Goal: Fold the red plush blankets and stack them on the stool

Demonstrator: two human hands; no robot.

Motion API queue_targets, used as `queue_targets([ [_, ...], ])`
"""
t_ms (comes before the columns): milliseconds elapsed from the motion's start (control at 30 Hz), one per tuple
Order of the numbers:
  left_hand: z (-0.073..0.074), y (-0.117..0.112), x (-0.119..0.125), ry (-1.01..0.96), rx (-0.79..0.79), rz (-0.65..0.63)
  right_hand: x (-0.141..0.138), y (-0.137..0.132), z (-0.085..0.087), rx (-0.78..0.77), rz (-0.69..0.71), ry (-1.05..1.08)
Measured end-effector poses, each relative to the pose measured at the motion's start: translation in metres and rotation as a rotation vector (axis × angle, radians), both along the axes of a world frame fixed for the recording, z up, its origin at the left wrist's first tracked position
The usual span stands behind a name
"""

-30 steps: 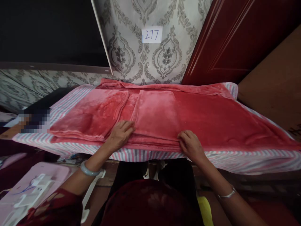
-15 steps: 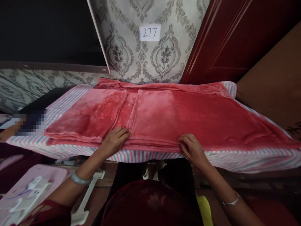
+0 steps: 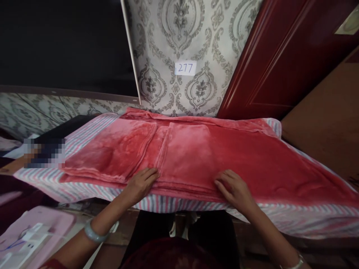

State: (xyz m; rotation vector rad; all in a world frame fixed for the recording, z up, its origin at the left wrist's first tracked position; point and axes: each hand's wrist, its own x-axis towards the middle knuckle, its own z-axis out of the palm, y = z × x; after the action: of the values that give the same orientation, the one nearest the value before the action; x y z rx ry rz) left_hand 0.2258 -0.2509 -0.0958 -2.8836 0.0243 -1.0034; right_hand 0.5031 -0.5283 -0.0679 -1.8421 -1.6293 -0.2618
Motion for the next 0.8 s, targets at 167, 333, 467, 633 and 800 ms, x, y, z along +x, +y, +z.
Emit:
queue_targets([
  [167,-0.002,-0.008,-0.006,0.003,-0.073,0.024,-0.037,0.065,0.017,-0.072,0.116,-0.048],
  [333,-0.003,-0.016,-0.013,0.002,-0.291,0.03,-0.093,0.106,-0.01,-0.254,0.231,-0.123],
  [467,0.012,-0.009,-0.003,0.028,-0.732,0.063,-0.106,0.108,-0.026,-0.274,0.158,-0.139],
  [633,0.033,0.014,0.031,0.103,-1.124,0.249,-0.103,0.107,-0.018,-0.306,0.146,-0.042],
  [800,0.03,0.016,0.048,0.202,-1.157,0.298,-0.117,0.114,-0.018,-0.302,0.074,0.012],
])
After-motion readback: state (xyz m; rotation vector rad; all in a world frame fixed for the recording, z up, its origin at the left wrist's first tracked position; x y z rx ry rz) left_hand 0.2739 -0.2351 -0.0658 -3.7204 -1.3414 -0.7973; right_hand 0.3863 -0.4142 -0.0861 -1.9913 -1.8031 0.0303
